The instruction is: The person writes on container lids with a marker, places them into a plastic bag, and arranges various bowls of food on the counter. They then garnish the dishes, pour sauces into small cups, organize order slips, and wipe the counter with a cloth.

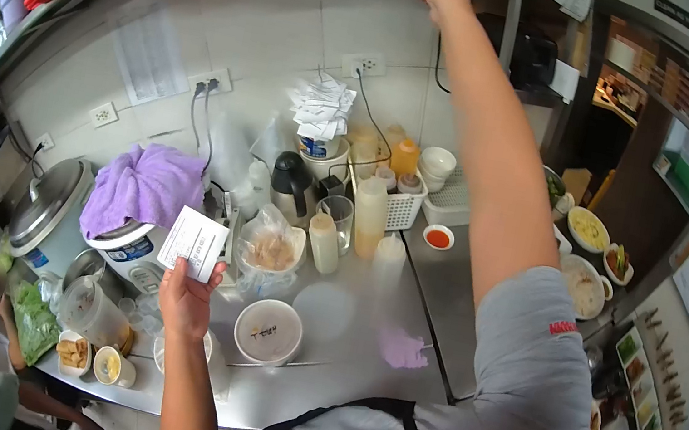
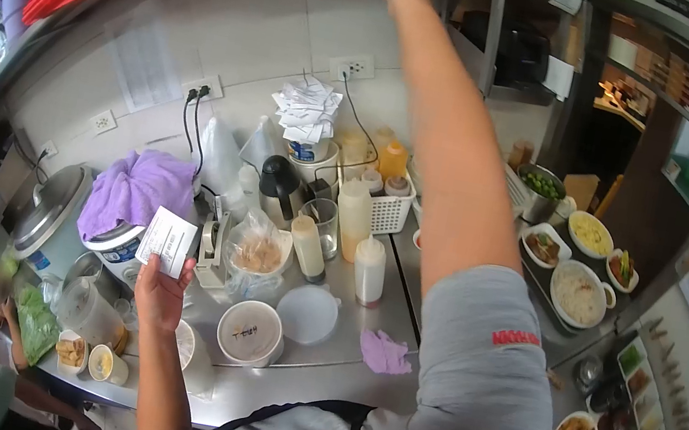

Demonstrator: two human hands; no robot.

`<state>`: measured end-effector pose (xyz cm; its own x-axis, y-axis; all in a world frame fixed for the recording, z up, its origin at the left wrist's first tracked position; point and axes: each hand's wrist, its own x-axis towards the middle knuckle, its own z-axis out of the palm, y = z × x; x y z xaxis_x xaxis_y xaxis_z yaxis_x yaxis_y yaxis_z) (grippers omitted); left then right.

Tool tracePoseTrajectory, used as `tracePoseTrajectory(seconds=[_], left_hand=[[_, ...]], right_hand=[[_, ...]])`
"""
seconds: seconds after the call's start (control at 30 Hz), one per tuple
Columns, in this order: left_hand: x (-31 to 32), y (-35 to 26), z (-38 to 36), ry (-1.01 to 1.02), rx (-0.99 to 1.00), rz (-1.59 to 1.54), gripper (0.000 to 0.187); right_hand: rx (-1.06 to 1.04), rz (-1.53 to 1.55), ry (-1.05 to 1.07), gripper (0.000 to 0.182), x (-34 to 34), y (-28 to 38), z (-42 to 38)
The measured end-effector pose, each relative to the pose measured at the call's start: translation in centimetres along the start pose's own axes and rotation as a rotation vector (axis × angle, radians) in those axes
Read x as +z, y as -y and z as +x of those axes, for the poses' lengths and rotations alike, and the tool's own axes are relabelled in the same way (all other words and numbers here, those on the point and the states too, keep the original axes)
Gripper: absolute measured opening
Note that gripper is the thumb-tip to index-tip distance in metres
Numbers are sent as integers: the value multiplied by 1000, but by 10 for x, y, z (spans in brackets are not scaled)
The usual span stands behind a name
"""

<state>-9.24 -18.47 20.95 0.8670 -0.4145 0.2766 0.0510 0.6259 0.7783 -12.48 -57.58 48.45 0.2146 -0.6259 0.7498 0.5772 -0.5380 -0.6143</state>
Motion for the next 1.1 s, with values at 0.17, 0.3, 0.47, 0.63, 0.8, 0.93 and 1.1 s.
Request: tracePoseTrajectory(seconds=[0.17,0.3,0.47,0.63,0.8,0.93,1.1], left_hand=[[-2,9,1,-41,1,88,32],[-10,6,0,-80,19,155,31],[-23,4,-5,-81,-17,224,30],[-24,8,-5,-108,-55,235,31],[-18,7,-13,-119,-67,236,32],[-26,-2,-26,-110,-54,259,28],[-48,-10,-41,-158,-28,258,34]], right_hand=[[44,124,19,20,55,-36,29],[67,114,-16,21,77,-31,41],[39,144,-5,24,77,-18,24],[-74,141,6,24,74,-33,28],[15,55,8,23,77,-13,16],[-3,110,-1,21,80,-13,7],[122,73,132,21,83,-24,39]])
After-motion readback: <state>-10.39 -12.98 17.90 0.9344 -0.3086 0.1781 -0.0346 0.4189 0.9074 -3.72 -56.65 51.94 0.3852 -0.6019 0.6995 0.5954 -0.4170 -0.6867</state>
